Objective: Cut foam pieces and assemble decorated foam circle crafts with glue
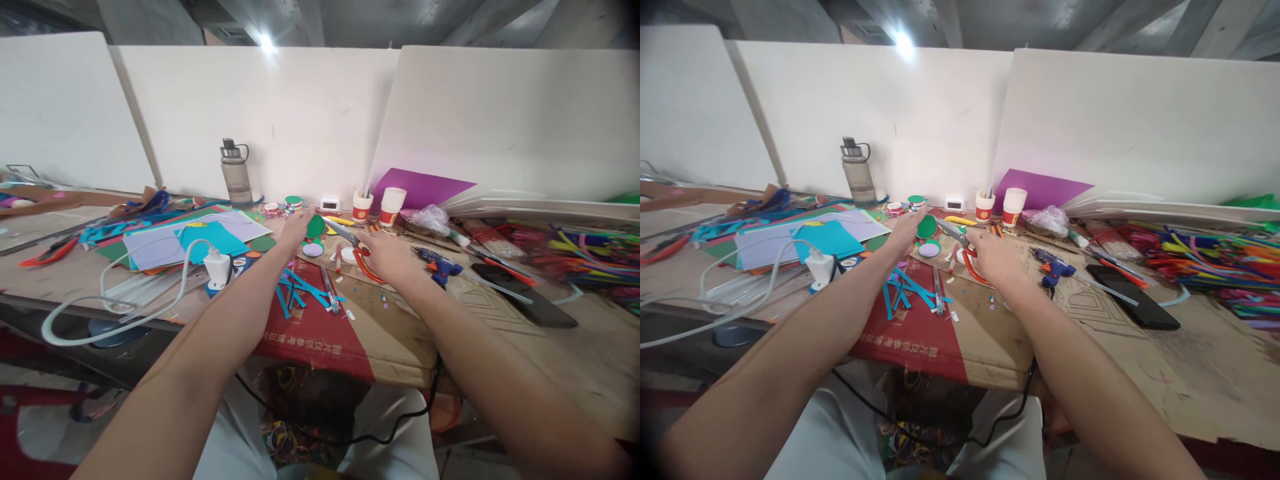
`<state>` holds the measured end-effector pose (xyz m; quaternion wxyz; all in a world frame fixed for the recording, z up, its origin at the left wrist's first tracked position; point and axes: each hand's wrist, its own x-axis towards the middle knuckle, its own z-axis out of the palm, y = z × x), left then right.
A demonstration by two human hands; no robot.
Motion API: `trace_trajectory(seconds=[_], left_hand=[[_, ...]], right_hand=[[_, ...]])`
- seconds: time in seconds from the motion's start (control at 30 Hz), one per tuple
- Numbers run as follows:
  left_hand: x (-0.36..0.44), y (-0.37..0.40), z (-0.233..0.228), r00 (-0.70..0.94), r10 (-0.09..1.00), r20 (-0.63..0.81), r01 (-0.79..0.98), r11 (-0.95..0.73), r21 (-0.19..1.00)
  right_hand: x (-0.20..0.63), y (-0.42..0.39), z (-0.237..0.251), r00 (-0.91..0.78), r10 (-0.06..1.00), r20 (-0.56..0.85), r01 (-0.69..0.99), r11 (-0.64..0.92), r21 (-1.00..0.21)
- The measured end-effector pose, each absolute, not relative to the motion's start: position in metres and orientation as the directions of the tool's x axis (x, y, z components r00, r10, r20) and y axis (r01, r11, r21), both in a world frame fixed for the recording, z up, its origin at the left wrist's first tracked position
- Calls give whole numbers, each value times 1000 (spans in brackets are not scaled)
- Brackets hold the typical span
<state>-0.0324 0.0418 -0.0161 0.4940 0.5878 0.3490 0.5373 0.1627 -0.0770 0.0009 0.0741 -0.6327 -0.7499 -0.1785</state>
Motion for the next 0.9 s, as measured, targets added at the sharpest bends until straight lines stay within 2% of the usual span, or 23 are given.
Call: trace_trajectory(seconds=[0.23,0.47,0.7,0.9], left_hand=[[-34,43,-16,195,952,237,-123,-216,969],[-35,43,-14,213,969,124,-227,-74,971],[-35,43,-13,232,967,101,-214,-50,976],[-35,44,-15,203,969,144,-190,-105,976]], right_hand=[[161,-76,0,-185,925,332,981,157,111],[164,-70,-7,-170,930,325,969,218,-118],[171,-71,-9,-217,888,406,969,248,-24],[172,-71,-7,-211,908,361,976,214,32]])
